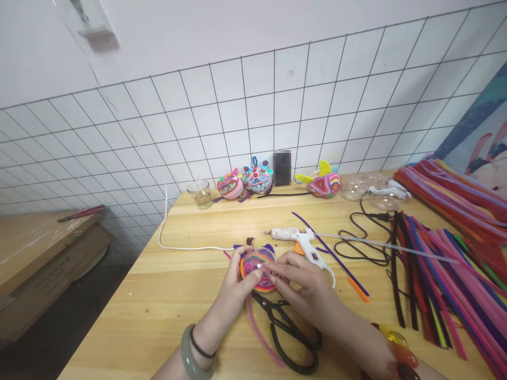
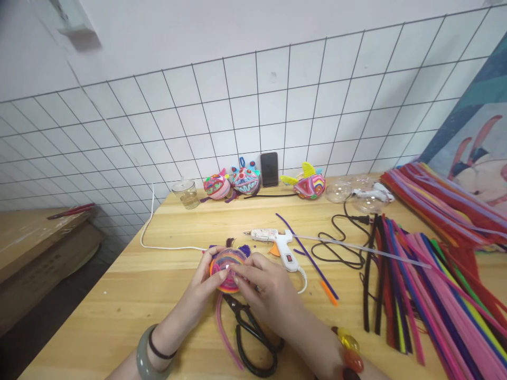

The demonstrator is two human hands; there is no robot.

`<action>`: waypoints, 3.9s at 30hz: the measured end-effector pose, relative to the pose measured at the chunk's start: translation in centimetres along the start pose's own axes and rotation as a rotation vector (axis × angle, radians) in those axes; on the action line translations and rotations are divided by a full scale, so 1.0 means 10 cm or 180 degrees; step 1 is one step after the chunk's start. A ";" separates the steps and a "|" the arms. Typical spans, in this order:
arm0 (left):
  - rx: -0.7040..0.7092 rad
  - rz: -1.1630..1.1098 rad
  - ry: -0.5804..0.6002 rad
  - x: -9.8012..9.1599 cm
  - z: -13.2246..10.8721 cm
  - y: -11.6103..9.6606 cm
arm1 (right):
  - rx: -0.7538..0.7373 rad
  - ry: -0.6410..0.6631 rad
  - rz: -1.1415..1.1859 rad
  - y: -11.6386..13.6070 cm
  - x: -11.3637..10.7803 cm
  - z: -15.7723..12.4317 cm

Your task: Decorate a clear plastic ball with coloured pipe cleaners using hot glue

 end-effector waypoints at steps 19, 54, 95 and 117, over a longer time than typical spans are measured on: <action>-0.0075 -0.0115 -0.0119 0.01 0.00 -0.02 | 0.0092 0.0104 0.0048 -0.03 0.00 0.00; -0.0053 -0.0028 -0.0076 0.03 -0.01 -0.05 | 0.0103 0.0102 0.0170 -0.04 0.01 -0.01; -0.0043 -0.0207 0.0081 0.03 0.02 0.01 | 0.0235 0.0099 0.0512 0.00 -0.04 0.01; 0.0030 -0.0513 0.0136 -0.03 0.07 0.09 | 0.0098 0.0203 0.0295 0.02 -0.01 -0.05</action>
Point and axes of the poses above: each hand's wrist, its own z-axis towards the middle knuckle, its own x-axis out of the palm, y = z × x, the point moved 5 cm from there along z, towards the middle knuckle, and after that the axes turned 2 degrees about x, right-handed, at the moved point
